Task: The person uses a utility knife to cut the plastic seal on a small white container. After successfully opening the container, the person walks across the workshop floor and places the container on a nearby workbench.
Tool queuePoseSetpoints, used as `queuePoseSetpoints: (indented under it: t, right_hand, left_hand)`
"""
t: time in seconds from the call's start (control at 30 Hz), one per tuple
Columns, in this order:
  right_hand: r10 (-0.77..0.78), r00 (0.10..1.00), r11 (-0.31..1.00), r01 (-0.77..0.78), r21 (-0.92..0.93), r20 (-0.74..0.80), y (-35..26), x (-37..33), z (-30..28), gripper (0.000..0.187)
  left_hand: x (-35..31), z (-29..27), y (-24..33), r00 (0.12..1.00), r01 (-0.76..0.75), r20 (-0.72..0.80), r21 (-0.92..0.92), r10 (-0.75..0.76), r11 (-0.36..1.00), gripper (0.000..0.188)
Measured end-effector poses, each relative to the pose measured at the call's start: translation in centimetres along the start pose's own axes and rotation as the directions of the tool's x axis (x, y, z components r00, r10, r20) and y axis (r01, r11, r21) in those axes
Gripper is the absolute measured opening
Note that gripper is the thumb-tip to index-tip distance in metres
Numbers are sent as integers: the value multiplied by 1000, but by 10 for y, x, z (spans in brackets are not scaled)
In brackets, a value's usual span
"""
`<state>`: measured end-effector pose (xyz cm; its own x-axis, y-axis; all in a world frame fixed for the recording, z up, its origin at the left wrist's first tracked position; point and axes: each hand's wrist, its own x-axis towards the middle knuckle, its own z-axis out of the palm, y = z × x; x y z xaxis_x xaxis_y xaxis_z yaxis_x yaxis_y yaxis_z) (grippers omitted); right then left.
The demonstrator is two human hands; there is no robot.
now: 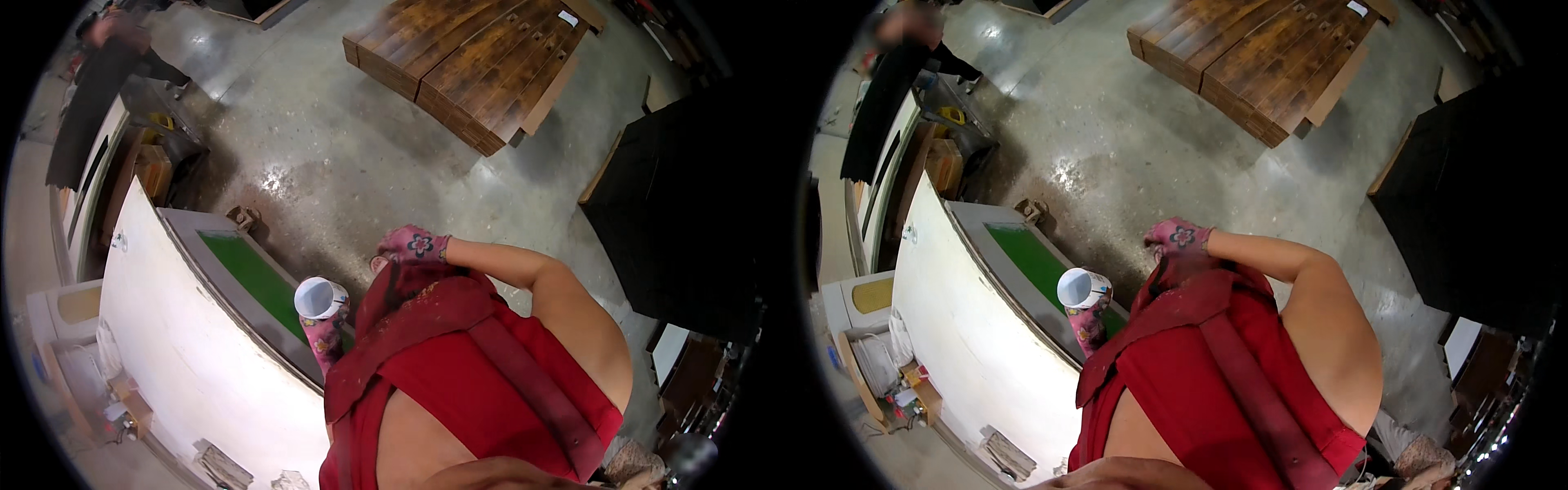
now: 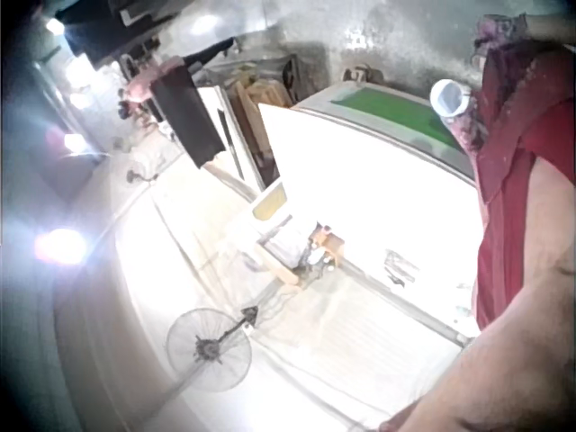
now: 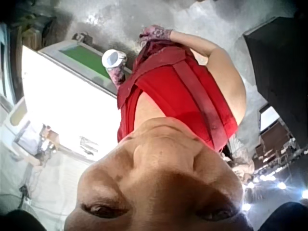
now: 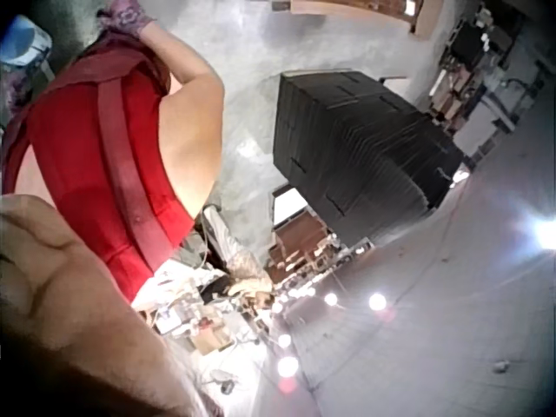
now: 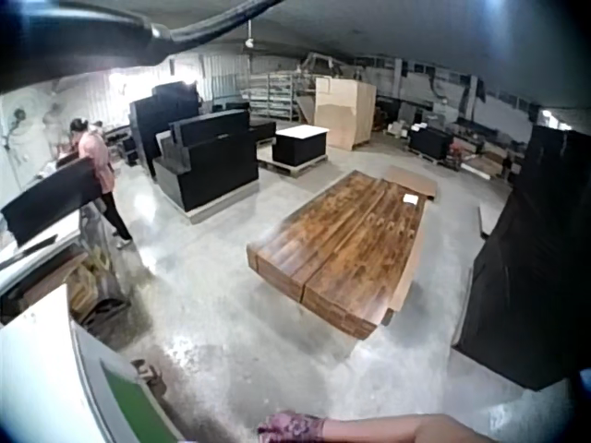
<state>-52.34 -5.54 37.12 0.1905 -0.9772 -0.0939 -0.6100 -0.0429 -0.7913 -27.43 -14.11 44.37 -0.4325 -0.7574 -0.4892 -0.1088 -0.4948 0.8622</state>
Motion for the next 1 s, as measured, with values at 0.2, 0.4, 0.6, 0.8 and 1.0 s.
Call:
queuePoseSetpoints:
  t: [0.2, 0.4, 0.6, 0.8, 1.0]
  right_hand:
    - [334, 943, 940, -333, 70, -3, 19, 15, -25, 27]
    - [517, 849, 824, -460, 329, -108, 56, 77, -65, 24]
    - [466, 869, 875, -424, 234, -165, 118, 171, -144, 29]
    - [385, 908, 907, -339, 250, -166, 149, 247, -198, 32]
    - [323, 938, 938, -300, 175, -124, 184, 284, -202, 23]
  left_hand:
    - [95, -8, 62, 992, -81, 104, 35, 77, 996, 78]
    - [191, 6, 101, 991, -63, 118, 50, 57, 997, 77]
    - [286, 31, 145, 998, 2, 57, 89, -7, 996, 76]
    - [361, 35, 188, 999, 6, 43, 106, -10, 994, 75]
    - [424, 54, 217, 988, 14, 150, 123, -32, 992, 74]
